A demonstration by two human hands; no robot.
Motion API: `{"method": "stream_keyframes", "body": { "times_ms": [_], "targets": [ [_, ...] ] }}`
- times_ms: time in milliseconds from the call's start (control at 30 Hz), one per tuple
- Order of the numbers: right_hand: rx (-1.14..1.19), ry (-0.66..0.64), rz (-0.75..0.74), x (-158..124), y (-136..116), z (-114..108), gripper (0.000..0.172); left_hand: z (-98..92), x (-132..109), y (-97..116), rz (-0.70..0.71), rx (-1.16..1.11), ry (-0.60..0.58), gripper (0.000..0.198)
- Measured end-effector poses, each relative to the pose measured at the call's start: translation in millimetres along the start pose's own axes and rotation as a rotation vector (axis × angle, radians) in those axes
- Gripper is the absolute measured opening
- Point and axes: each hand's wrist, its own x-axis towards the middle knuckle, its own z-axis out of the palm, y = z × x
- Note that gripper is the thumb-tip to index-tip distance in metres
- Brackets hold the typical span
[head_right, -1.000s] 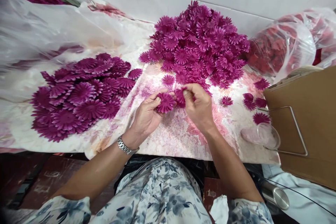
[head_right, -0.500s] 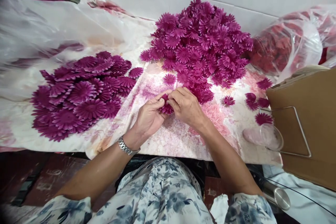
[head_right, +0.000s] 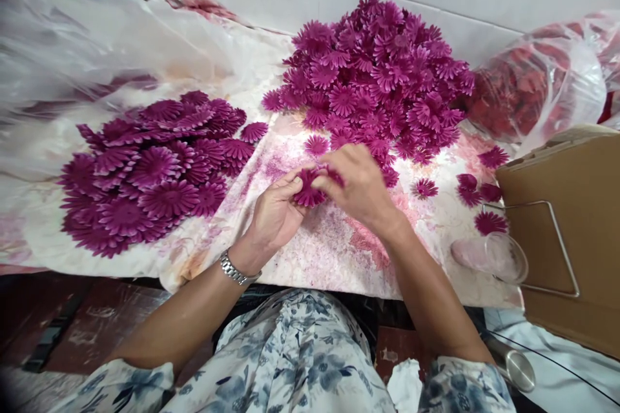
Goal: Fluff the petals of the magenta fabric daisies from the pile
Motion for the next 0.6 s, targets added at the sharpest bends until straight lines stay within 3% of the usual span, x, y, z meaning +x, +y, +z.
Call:
{"method": "stream_keyframes", "body": {
  "times_ms": [100,233,333,500,600],
  "targets": [
    [0.141,-0.106,-0.087,-8.4,-18.0,16.6,0.010,-0.5,0.7,-0.2,-0.027,-0.011,-0.042,0.037],
    [0.159,-0.037,-0.078,-11.5,-22.9,21.5,0.012,-1.5,0.1,0.0,-0.042,0.008,-0.028,0.040],
    [0.187,0.001,0.022,-7.3,-14.5,13.3,0.013,-1.6,-0.5,0.1,-0.015,0.036,-0.021,0.040],
    [-0.139,0.255,0.230,6.0,22.1,-4.9,0.014,-0.1,-2.1,2.4,0.004,0.062,-0.012,0.038],
    [-0.234,0.212,0.167,7.9,27.5,-9.8,0.016,-0.3,-2.0,3.4,0.007,0.070,-0.008,0.039]
  ]
}}
